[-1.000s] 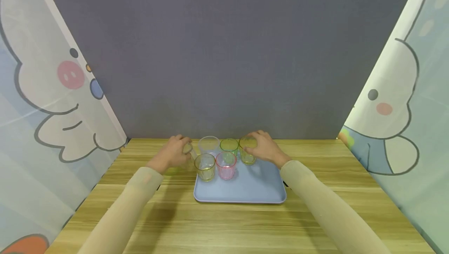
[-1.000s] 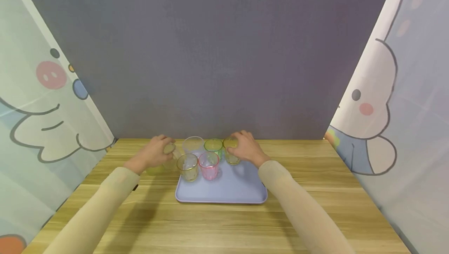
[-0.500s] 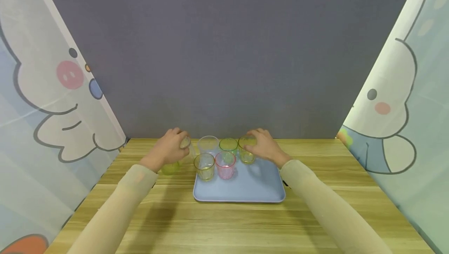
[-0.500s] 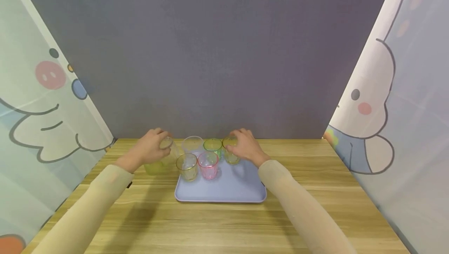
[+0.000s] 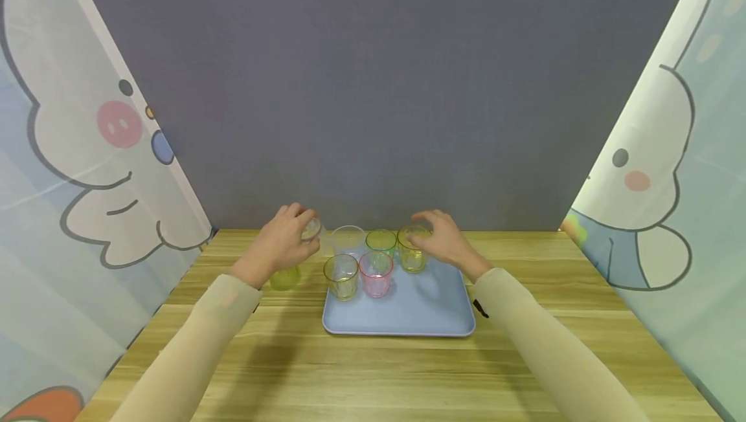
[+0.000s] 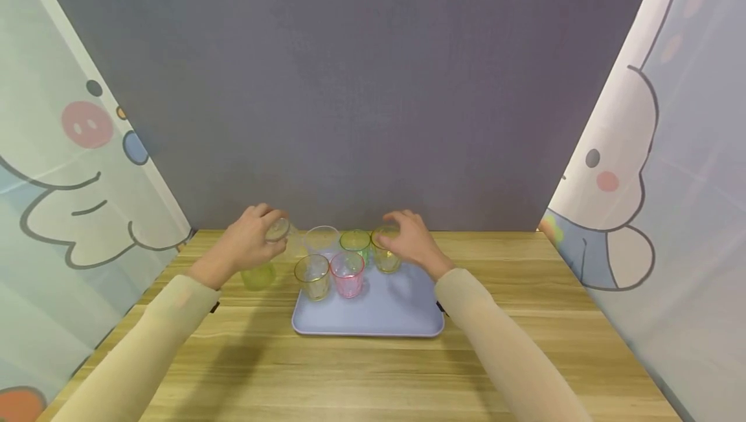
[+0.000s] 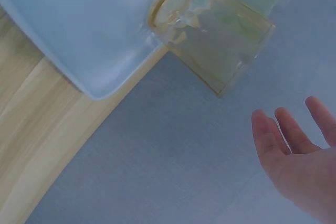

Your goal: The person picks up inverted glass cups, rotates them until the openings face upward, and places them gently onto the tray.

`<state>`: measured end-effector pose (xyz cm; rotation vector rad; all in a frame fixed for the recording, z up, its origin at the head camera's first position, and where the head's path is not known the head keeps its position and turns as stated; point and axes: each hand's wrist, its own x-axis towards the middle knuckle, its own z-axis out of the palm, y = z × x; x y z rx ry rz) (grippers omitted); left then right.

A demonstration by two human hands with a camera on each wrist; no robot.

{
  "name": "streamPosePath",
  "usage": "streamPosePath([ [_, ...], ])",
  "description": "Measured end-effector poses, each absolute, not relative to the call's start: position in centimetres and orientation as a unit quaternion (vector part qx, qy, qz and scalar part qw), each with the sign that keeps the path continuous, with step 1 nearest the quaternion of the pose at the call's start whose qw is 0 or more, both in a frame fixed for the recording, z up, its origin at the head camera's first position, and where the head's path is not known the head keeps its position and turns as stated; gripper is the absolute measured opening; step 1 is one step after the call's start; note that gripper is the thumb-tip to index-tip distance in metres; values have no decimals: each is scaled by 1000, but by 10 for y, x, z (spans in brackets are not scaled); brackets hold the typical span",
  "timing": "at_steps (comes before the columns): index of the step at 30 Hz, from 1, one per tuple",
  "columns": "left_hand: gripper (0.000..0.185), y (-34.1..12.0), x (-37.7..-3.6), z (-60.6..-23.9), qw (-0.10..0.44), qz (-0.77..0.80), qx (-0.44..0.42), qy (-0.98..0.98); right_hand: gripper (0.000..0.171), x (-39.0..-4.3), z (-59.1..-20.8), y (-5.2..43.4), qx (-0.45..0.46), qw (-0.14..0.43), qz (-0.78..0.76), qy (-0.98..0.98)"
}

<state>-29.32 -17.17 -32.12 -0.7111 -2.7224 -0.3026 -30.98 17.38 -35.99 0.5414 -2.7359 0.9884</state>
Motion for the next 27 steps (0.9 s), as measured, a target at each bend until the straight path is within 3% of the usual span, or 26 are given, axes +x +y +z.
streamPosePath([
  [17,43,-162,-280,-325,226,-149,-291,-918,53,-290,-361,169,214,115,398,-884],
  [27,42,-156,-277,-334,245,-203,-301,-899,55,-279,-365,170,212,100,431,-872],
])
